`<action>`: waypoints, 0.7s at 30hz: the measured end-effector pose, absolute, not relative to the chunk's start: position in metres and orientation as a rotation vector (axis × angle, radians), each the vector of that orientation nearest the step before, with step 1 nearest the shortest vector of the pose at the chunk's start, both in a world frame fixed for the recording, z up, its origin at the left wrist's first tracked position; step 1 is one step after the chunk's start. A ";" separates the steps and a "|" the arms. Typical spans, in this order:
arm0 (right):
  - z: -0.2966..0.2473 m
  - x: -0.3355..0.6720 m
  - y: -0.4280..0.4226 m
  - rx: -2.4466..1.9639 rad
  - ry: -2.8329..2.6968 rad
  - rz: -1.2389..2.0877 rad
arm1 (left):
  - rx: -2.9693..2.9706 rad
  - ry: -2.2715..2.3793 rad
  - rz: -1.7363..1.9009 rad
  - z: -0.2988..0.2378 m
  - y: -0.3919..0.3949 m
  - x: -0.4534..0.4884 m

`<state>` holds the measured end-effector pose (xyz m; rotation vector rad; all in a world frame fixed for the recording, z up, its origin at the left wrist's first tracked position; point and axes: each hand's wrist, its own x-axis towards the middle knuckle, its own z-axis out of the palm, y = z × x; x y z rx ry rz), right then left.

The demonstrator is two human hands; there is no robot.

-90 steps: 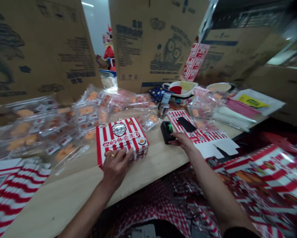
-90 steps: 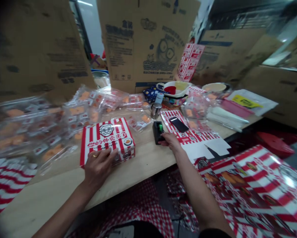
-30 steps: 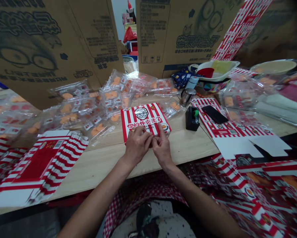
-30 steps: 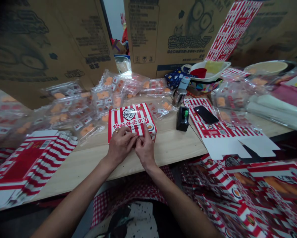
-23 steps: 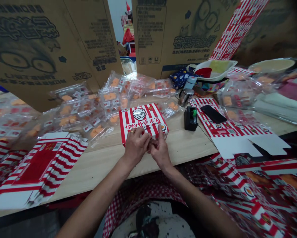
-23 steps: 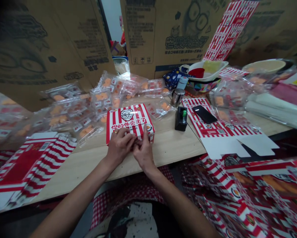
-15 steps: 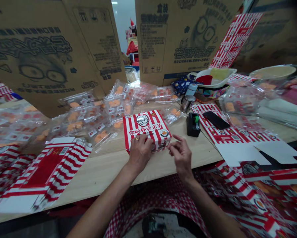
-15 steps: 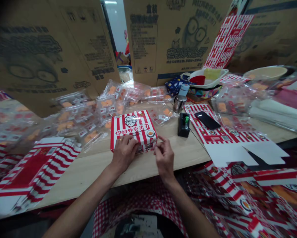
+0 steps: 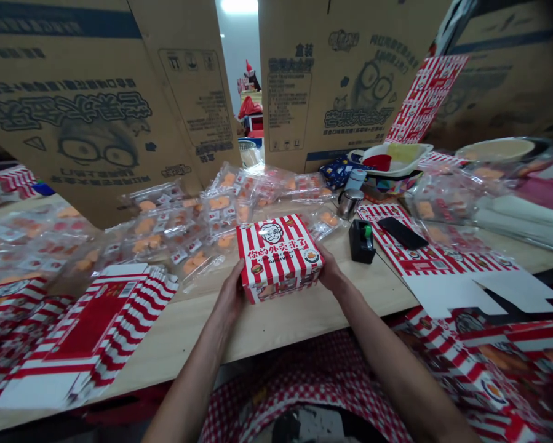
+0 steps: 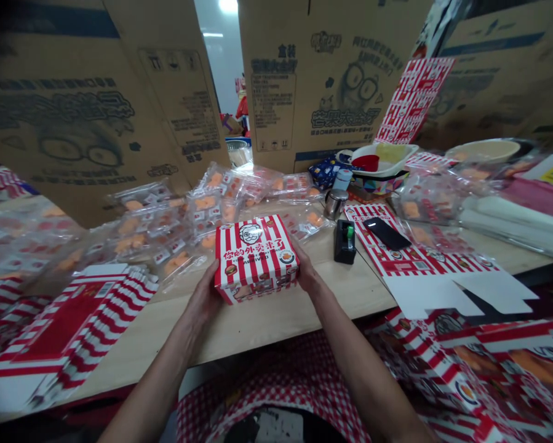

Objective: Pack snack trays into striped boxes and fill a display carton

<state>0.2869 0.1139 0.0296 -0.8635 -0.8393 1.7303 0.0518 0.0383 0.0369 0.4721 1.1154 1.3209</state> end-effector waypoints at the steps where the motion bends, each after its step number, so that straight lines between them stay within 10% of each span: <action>1: 0.031 0.288 0.108 -0.855 -0.857 1.725 | 0.476 1.091 1.333 0.036 0.036 0.052; 21: 0.136 0.388 -0.019 -1.161 -0.838 1.066 | 0.936 0.439 1.187 0.122 0.049 0.134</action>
